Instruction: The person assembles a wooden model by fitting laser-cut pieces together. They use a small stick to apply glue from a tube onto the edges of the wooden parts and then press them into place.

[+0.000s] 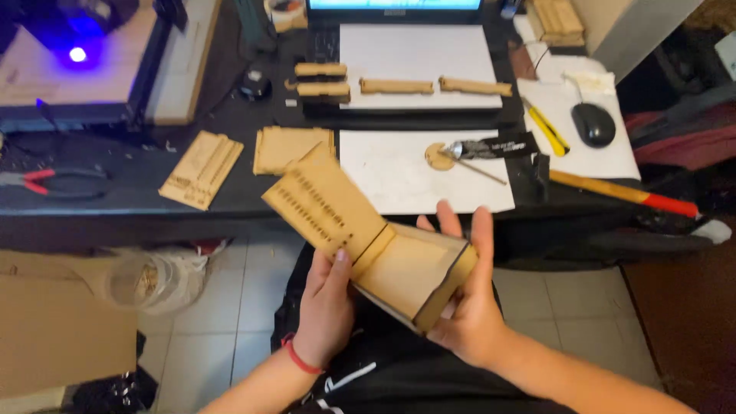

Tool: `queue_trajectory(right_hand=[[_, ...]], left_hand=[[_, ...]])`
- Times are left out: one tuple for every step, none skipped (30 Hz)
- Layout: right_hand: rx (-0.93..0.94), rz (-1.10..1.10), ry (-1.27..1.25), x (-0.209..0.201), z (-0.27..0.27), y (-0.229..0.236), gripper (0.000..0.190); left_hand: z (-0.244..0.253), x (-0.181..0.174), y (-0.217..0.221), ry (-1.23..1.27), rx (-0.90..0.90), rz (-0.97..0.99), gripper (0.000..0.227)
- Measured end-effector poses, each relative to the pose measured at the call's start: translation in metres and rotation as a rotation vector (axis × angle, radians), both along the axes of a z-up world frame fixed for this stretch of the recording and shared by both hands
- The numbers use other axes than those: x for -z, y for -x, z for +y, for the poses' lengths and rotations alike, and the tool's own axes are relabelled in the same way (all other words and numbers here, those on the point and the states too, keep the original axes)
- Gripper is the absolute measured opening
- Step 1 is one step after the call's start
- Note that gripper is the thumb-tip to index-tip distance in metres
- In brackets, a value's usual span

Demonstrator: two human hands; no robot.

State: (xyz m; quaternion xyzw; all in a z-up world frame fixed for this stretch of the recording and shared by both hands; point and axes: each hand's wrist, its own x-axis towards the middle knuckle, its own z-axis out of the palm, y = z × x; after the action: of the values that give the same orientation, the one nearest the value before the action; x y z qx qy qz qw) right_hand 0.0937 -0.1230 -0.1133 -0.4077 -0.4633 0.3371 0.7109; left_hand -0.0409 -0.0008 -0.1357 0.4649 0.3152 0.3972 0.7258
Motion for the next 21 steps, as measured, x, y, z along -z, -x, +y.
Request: queue_trajectory(right_hand=[[0.002, 0.005, 0.014, 0.001, 0.000, 0.002, 0.128], [0.054, -0.037, 0.010, 0.001, 0.000, 0.004, 0.128], [0.106, -0.087, 0.000, 0.001, 0.002, 0.003, 0.128], [0.108, -0.089, 0.006, 0.000, 0.002, 0.003, 0.128], [0.107, -0.067, -0.025, -0.002, 0.002, 0.004, 0.123], [0.106, -0.045, -0.057, -0.003, 0.003, 0.005, 0.118], [0.101, -0.042, -0.053, -0.002, 0.003, 0.004, 0.118], [0.125, -0.029, -0.066, -0.001, 0.004, 0.004, 0.118], [0.147, -0.014, -0.081, 0.000, 0.005, 0.004, 0.117], [0.141, -0.010, -0.078, -0.002, 0.004, 0.006, 0.117], [0.166, -0.031, -0.060, -0.003, 0.003, 0.005, 0.121], [0.192, -0.053, -0.043, -0.006, 0.003, 0.004, 0.126], [0.204, -0.060, -0.044, -0.005, 0.004, 0.004, 0.126], [0.161, -0.056, -0.090, -0.003, 0.005, 0.003, 0.123], [0.123, -0.052, -0.130, -0.001, 0.003, 0.002, 0.120], [0.140, -0.058, -0.125, -0.002, 0.002, 0.001, 0.120], [0.097, -0.024, -0.106, -0.003, 0.002, 0.001, 0.122], [0.054, 0.010, -0.087, -0.004, 0.002, 0.001, 0.123], [0.062, 0.006, -0.084, -0.004, 0.002, 0.002, 0.123], [0.043, 0.121, -0.137, -0.003, 0.003, 0.002, 0.119], [0.018, 0.237, -0.191, -0.002, 0.004, 0.003, 0.115]], left_hand=[[-0.002, 0.003, -0.001, 0.014, 0.002, 0.005, 0.039], [-0.005, 0.005, -0.002, 0.037, 0.022, -0.078, 0.038], [-0.005, 0.007, -0.005, 0.052, 0.042, -0.169, 0.038], [-0.005, 0.009, -0.006, 0.059, 0.044, -0.171, 0.038], [-0.005, 0.011, -0.005, -0.055, 0.068, -0.134, 0.037], [-0.005, 0.013, -0.004, -0.168, 0.093, -0.097, 0.037], [-0.005, 0.013, -0.005, -0.164, 0.088, -0.094, 0.037], [-0.004, 0.013, -0.004, -0.301, 0.106, -0.060, 0.046], [-0.003, 0.013, -0.003, -0.440, 0.121, -0.023, 0.054], [-0.004, 0.001, 0.000, -0.437, 0.116, -0.018, 0.054], [-0.003, -0.012, 0.001, -0.454, 0.194, -0.049, 0.049], [-0.002, -0.024, 0.000, -0.471, 0.272, -0.080, 0.045], [-0.001, -0.028, 0.005, -0.472, 0.282, -0.090, 0.045], [-0.001, -0.031, 0.009, -0.616, 0.361, -0.110, 0.061], [-0.003, -0.033, 0.012, -0.753, 0.446, -0.131, 0.079], [-0.006, -0.034, 0.011, -0.749, 0.460, -0.144, 0.079], [-0.008, -0.035, 0.011, -0.775, 0.482, -0.101, 0.080], [-0.009, -0.036, 0.013, -0.801, 0.504, -0.059, 0.083], [-0.009, -0.029, 0.013, -0.799, 0.510, -0.067, 0.083], [-0.009, -0.022, 0.013, -0.794, 0.452, -0.004, 0.074], [-0.008, -0.015, 0.014, -0.789, 0.389, 0.062, 0.073]])
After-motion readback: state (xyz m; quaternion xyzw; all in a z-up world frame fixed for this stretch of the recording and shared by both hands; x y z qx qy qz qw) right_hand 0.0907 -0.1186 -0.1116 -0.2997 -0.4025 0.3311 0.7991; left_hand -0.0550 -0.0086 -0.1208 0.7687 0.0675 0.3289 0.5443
